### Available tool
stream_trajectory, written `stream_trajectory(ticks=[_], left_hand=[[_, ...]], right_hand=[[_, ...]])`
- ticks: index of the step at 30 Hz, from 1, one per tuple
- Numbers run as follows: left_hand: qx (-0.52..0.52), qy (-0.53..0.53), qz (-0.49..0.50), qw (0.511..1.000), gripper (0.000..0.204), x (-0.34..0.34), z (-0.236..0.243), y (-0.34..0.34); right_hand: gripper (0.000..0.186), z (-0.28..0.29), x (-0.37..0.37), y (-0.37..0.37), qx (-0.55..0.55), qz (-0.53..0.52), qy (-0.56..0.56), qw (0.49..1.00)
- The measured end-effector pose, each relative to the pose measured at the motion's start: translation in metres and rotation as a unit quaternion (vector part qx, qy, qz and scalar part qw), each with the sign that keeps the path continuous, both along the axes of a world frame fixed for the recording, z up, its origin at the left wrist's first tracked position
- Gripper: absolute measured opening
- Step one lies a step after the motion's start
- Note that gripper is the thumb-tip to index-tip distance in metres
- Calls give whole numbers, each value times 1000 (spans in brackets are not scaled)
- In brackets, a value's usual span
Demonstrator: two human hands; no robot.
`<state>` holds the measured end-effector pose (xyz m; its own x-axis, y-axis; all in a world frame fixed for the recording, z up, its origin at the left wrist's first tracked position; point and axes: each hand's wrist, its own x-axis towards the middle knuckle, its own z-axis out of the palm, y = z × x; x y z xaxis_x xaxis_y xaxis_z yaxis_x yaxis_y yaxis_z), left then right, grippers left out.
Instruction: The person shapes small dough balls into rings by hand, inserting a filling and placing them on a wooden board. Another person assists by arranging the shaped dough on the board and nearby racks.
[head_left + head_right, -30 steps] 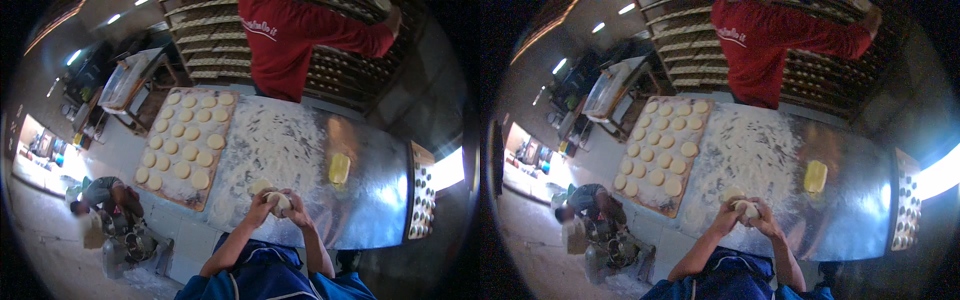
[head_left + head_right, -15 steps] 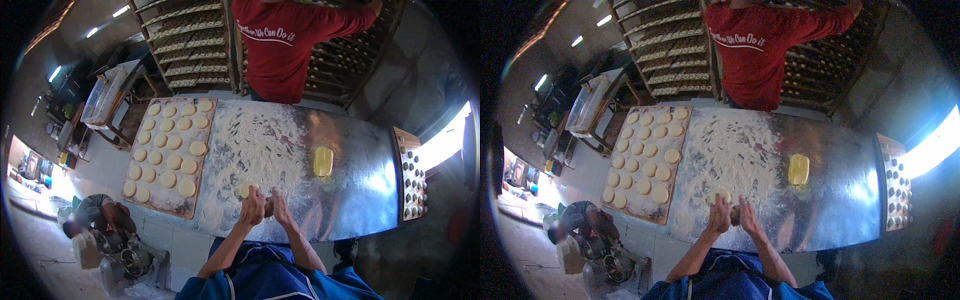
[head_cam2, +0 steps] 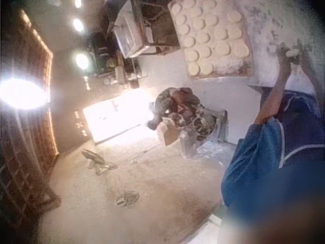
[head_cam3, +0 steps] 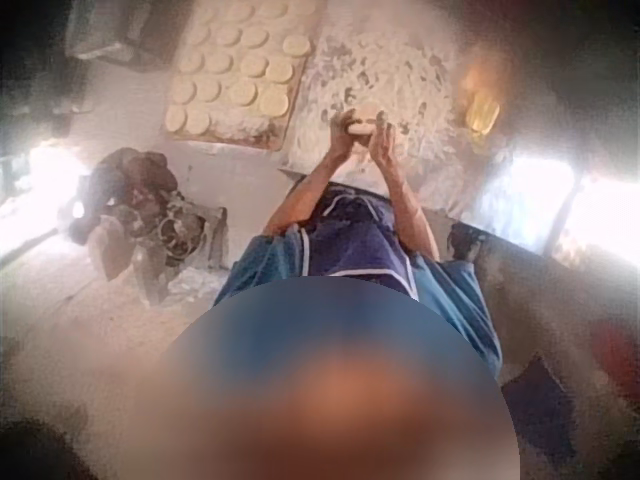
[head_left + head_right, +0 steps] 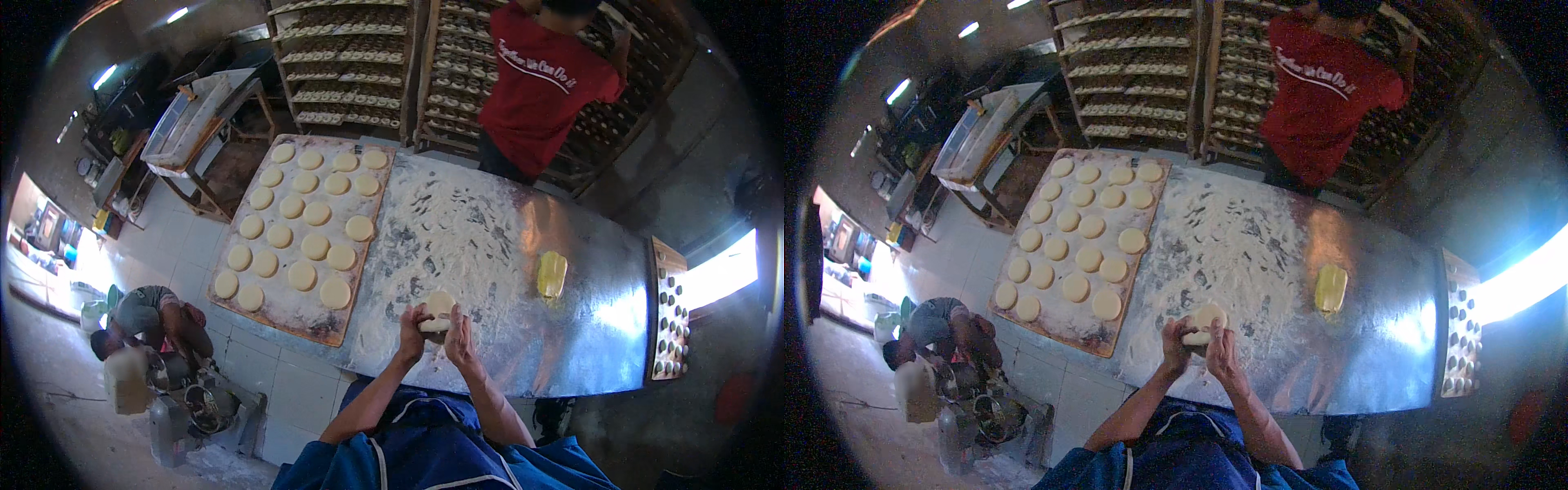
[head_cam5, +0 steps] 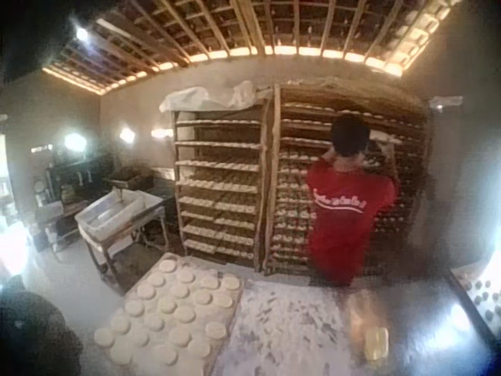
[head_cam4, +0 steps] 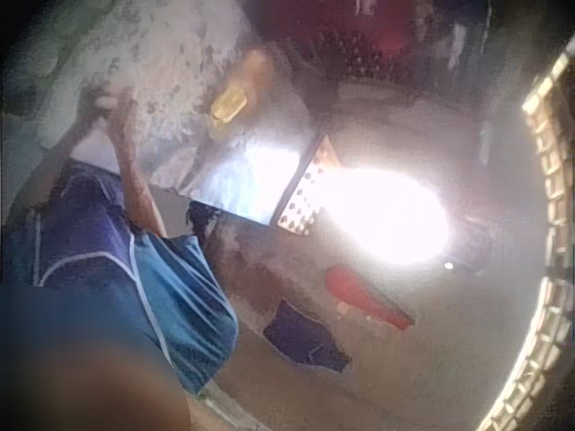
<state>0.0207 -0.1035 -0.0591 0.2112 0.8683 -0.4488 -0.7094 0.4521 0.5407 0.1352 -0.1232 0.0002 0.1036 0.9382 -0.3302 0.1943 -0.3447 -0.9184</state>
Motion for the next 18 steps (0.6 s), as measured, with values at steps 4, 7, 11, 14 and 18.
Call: stream_trajectory(ticks=[4,7,11,14,18], left_hand=[[355,482,-116,793,55,-32,5,7],[203,-13,-54,978,52,-52,2,12],[305,349,-29,886,49,-78,-5,14],[324,341,-2,883,42,-99,-8,7],[186,172,92,963,45,-129,-12,7]], right_hand=[[66,4,-26,2,-8,20,-42,999],[56,3,-46,1,42,-3,-5,999],[47,-13,-58,6,154,140,-160,965],[45,-30,-79,8,230,196,-117,946],[35,-30,-110,14,199,194,-119,953]])
